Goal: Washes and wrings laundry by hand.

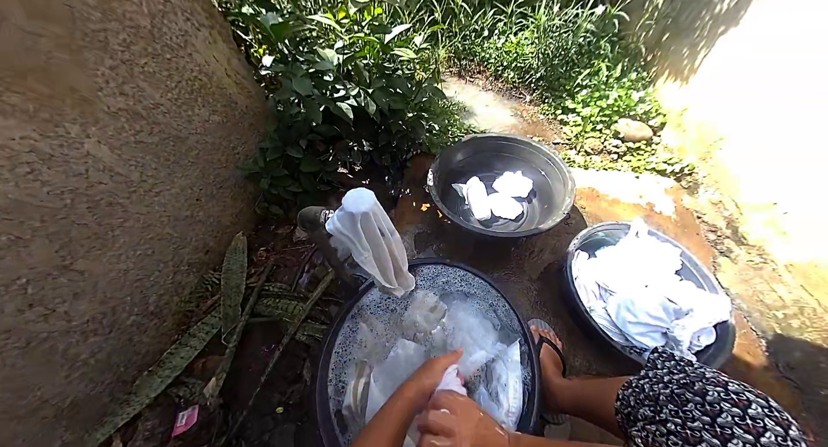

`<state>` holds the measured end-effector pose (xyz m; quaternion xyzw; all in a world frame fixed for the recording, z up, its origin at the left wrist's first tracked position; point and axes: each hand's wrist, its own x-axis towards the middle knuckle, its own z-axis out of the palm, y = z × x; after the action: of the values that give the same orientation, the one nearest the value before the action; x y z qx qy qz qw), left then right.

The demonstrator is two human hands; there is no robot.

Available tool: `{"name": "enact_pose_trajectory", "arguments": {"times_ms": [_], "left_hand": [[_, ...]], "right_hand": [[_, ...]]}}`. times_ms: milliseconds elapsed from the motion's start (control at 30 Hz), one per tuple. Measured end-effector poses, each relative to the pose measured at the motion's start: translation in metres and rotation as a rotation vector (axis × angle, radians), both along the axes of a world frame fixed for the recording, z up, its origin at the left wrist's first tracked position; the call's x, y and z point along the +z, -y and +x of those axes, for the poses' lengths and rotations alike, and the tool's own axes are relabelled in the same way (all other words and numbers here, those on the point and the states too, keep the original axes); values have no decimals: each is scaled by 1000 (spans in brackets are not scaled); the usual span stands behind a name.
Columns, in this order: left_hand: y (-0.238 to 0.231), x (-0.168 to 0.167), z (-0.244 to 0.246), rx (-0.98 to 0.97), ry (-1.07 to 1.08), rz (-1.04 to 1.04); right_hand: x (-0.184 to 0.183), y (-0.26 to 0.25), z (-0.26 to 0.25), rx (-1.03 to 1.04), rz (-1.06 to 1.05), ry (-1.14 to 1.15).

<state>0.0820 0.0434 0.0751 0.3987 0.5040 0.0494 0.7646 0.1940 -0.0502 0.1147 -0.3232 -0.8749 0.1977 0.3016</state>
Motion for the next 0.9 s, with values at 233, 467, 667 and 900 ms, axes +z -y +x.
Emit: {"name": "enact_pose_trajectory", "arguments": {"times_ms": [233,467,667,900], "left_hand": [[-58,82,3,241,563,35],[-56,53,17,73,267,67],[-34,20,20,-57,104,-45],[-8,7,39,-55,-60,-110]], "right_hand": [[122,-179,150,-915,-683,-1282],[134,-222,320,-1130,-743,-833],[-44,-107,487,-1622,-860,160],[-121,-57,479,-1654,-1055,311]]}}
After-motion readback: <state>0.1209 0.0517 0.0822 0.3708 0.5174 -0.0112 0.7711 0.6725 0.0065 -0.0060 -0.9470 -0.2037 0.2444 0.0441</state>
